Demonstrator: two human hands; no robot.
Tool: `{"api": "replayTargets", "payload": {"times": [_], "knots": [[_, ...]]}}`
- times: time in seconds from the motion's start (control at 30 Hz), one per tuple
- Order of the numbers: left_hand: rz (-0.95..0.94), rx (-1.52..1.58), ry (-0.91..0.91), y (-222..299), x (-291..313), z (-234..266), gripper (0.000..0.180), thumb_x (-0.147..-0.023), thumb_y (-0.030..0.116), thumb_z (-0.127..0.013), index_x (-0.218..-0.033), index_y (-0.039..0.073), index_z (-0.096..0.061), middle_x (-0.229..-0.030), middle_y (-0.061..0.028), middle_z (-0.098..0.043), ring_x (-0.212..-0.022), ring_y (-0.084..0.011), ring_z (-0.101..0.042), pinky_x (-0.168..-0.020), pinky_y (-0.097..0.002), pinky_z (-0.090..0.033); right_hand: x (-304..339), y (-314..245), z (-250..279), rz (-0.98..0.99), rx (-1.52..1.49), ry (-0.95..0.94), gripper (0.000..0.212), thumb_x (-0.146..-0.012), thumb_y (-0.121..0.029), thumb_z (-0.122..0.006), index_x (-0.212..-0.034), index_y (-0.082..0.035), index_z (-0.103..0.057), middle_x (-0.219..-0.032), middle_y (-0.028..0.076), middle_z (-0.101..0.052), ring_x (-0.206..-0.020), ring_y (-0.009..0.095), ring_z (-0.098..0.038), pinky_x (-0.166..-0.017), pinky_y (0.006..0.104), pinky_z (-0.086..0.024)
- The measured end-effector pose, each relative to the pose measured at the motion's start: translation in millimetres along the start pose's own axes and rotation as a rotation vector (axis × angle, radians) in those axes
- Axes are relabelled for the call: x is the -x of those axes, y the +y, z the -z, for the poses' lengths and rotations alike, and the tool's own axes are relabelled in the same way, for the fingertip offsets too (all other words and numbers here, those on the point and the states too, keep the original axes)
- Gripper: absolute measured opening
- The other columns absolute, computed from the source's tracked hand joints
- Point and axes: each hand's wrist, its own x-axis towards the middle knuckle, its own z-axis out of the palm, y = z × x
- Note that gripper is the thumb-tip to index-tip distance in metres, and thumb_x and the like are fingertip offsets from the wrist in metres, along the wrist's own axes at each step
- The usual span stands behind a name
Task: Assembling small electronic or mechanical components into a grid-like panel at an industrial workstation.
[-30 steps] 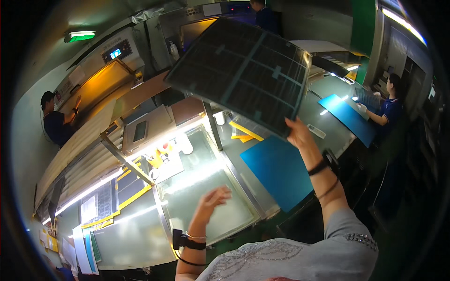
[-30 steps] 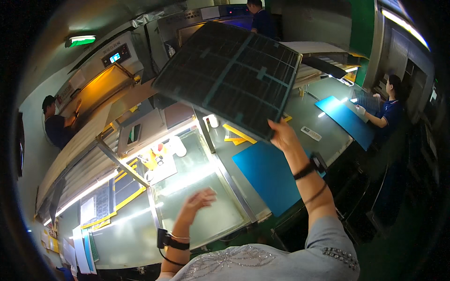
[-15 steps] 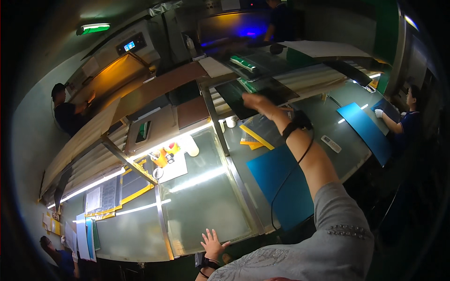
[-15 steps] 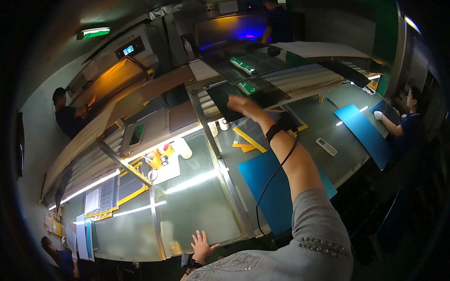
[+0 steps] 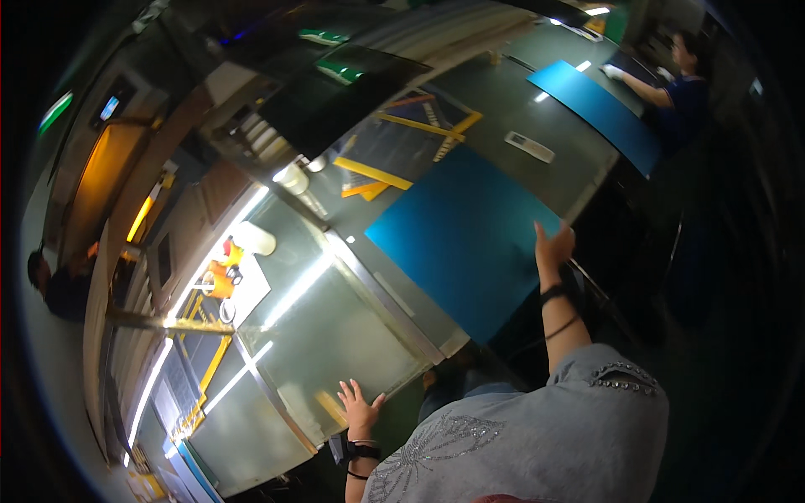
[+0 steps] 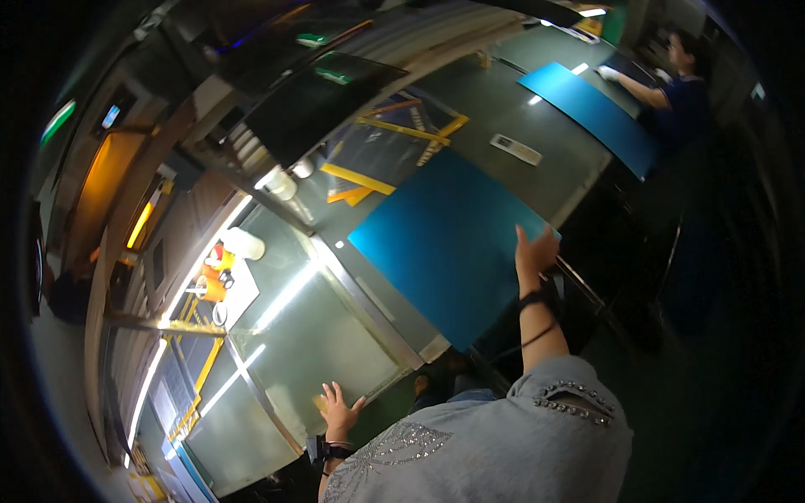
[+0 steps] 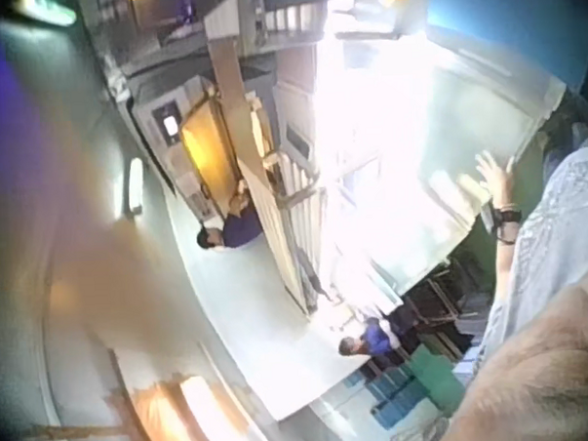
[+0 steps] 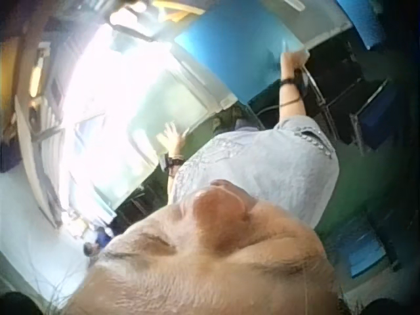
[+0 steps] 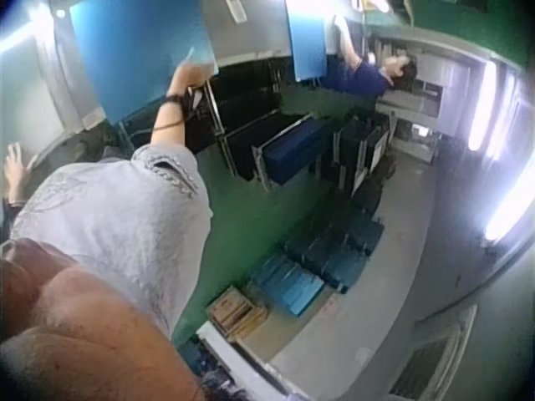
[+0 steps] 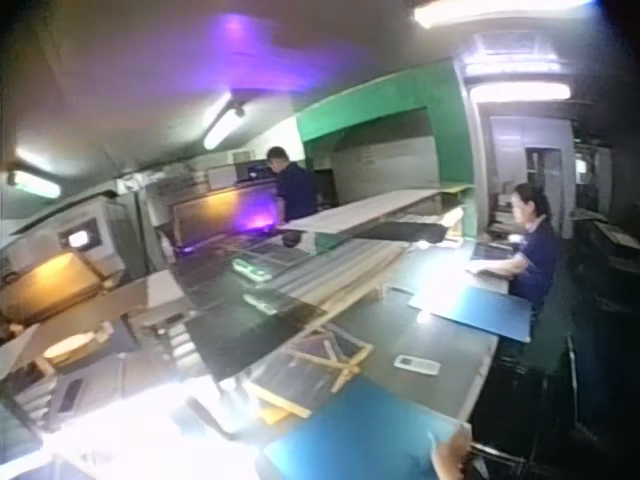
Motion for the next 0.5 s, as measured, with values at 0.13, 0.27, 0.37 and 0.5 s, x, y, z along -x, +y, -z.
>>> {"api": "replayTargets", "payload": {"times": [0.13,0.27,0.37,0.5], "knots": [[0.019,-0.100,0.048,11,-3,13,0.089,-0.085,0.063,-0.065,-0.152,0.010,-0.038,-0.161,-0.0192,-0.026,-0.147,-0.0379,-0.029,-0.109,-0.0644,-0.031,64,99,-11,-0.677,-0.630,-0.548,0.054,-0.079,-0.052,-0.081,-0.095,-0.001,-0.072,-0.092,0.009,-0.070,-0.081,0.025,-0.067,-0.073,0.0368,-0.051],[-0.118,-0.118,0.259,54,-22,28,0.050,-0.091,0.052,-0.061,-0.102,0.005,-0.074,-0.124,-0.0163,-0.066,-0.112,-0.0352,-0.061,-0.091,-0.0506,-0.045,92,97,-5,-0.660,-1.030,-0.726,0.039,-0.084,-0.040,-0.080,-0.095,-0.004,-0.068,-0.084,0.003,-0.061,-0.072,0.015,-0.057,-0.060,0.0319,-0.047],[-0.155,0.191,-0.086,95,-42,33,0.063,-0.093,0.062,-0.056,-0.119,0.006,-0.068,-0.129,-0.0188,-0.064,-0.104,-0.0312,-0.068,-0.087,-0.0473,-0.052,112,85,36,-0.758,-0.928,-0.857,0.044,-0.082,-0.038,-0.082,-0.088,0.001,-0.063,-0.083,0.008,-0.061,-0.072,0.017,-0.061,-0.061,0.0308,-0.050],[0.042,1.196,-0.617,122,-46,18,0.072,-0.098,0.062,-0.046,-0.138,0.003,-0.051,-0.138,-0.0182,-0.056,-0.121,-0.0342,-0.059,-0.100,-0.0509,-0.047,176,59,109,-0.832,-0.989,-1.014,0.046,-0.081,-0.035,-0.083,-0.093,0.007,-0.068,-0.085,0.010,-0.068,-0.074,0.018,-0.066,-0.065,0.0294,-0.054]]}}
